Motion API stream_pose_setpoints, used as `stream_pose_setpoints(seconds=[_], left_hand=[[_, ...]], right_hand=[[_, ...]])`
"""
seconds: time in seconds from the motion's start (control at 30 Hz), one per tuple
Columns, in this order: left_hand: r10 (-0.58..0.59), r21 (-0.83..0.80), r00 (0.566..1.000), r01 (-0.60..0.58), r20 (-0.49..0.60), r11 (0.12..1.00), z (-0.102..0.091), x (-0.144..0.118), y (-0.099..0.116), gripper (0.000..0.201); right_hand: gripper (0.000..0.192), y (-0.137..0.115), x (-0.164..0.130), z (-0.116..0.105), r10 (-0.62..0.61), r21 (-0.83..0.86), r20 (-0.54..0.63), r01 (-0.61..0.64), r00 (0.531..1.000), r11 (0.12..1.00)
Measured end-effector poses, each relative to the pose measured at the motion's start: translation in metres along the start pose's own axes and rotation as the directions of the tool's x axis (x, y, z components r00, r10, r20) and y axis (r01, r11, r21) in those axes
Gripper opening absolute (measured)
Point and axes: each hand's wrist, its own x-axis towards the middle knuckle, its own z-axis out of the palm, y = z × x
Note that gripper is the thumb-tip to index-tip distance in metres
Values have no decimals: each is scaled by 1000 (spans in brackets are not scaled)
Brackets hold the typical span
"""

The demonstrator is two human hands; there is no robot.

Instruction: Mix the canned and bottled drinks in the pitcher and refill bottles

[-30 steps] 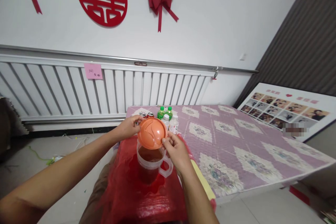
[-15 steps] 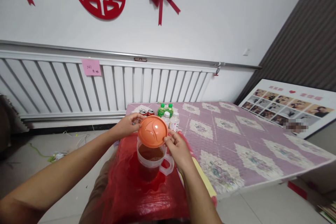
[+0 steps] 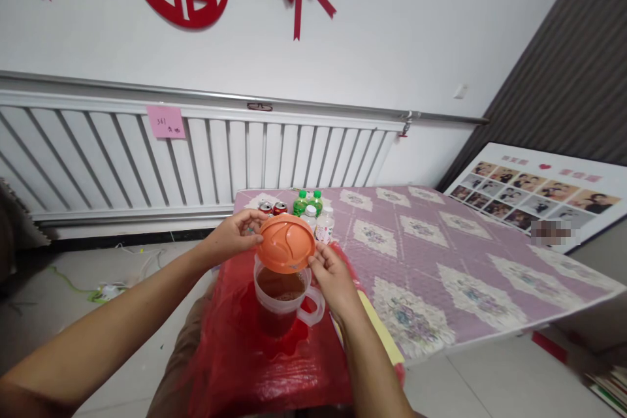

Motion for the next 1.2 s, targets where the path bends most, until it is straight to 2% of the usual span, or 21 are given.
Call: stream_pose_setpoints(seconds=[0.4,0.6,0.9,1.1,1.2], left_hand=[[22,-43,999,-21,25,999,-3,-3,1,40],[-30,-123,999,33,26,992,-3,-3,-5,37],[-114,-277,993,108,-6,955,-1,-7,-27,43],[-145,-321,989,133,-14,938,1,-7,-26,39],[-202,-385,979,190,9,903,2,-6,-24,44]], right_hand=[[37,-4,-4,2,-17,72,28,15,999,997],[39,-10,-7,-1,-27,8,23,27,999,1000],[36,-20,-5,-6,-113,-128,129,129,985,983],[40,-26,0,-2,-115,-87,92,123,989,989],[48,-28,5,-3,-93,-46,38,95,995,994]])
